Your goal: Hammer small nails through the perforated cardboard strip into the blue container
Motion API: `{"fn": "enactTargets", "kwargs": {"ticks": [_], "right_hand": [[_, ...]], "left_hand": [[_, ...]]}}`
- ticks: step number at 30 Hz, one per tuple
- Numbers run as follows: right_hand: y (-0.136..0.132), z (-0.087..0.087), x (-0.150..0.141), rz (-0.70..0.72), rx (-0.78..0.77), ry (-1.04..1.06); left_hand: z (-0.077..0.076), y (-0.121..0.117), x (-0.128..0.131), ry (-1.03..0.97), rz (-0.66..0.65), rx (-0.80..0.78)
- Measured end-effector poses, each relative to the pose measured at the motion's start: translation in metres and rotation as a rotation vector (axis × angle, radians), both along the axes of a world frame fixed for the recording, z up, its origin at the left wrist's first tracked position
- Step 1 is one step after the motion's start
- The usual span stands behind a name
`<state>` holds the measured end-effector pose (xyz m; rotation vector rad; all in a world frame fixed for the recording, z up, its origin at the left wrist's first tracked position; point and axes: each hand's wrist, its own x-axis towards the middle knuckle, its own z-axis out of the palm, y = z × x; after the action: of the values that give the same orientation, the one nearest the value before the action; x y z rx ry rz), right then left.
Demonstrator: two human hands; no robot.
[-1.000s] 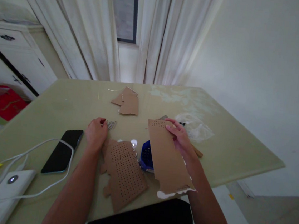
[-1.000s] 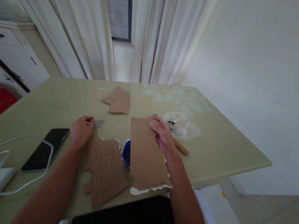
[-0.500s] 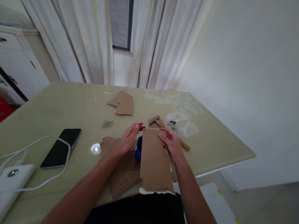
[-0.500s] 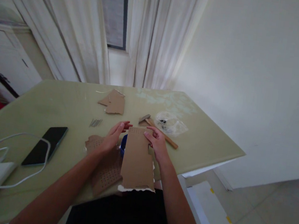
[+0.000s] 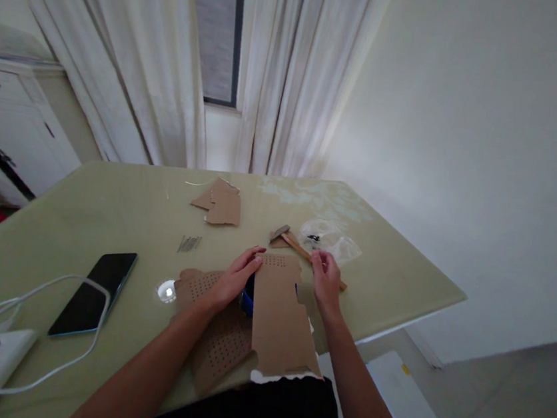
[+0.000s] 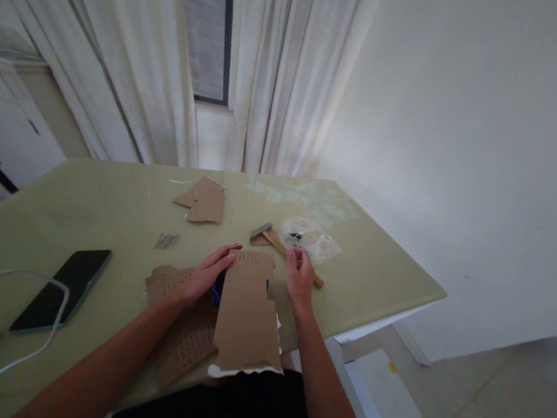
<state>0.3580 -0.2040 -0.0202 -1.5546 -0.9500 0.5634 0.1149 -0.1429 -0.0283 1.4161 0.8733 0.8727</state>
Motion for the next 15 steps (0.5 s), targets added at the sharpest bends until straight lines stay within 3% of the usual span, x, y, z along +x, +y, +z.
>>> {"fn": "enactTargets", "kwargs": {"ticks": [3, 7, 10, 12, 15], "right_hand": [[0.013, 0.006, 0.009, -0.058, -0.009, -0.198], [0.052, 0.014, 0.009, 0.062, -0.067, -0.426], [0.088, 0.012, 0.005, 0.114, -0.123, -0.517], [0.107, 0.006, 0.001, 0.100, -0.129, -0.534], [0.114, -0.003, 0.000, 0.060, -0.119, -0.558]], "left_hand": [[0.001, 0.005, -0.001, -0.032, -0.003, -0.006], [0.009, 0.020, -0.015, -0.126, 0.140, 0.068], [0.019, 0.020, -0.027, -0.078, 0.262, 0.256], [0.024, 0.013, -0.029, 0.004, 0.219, 0.409], [0.026, 0.009, -0.028, 0.113, 0.260, 0.520]]}}
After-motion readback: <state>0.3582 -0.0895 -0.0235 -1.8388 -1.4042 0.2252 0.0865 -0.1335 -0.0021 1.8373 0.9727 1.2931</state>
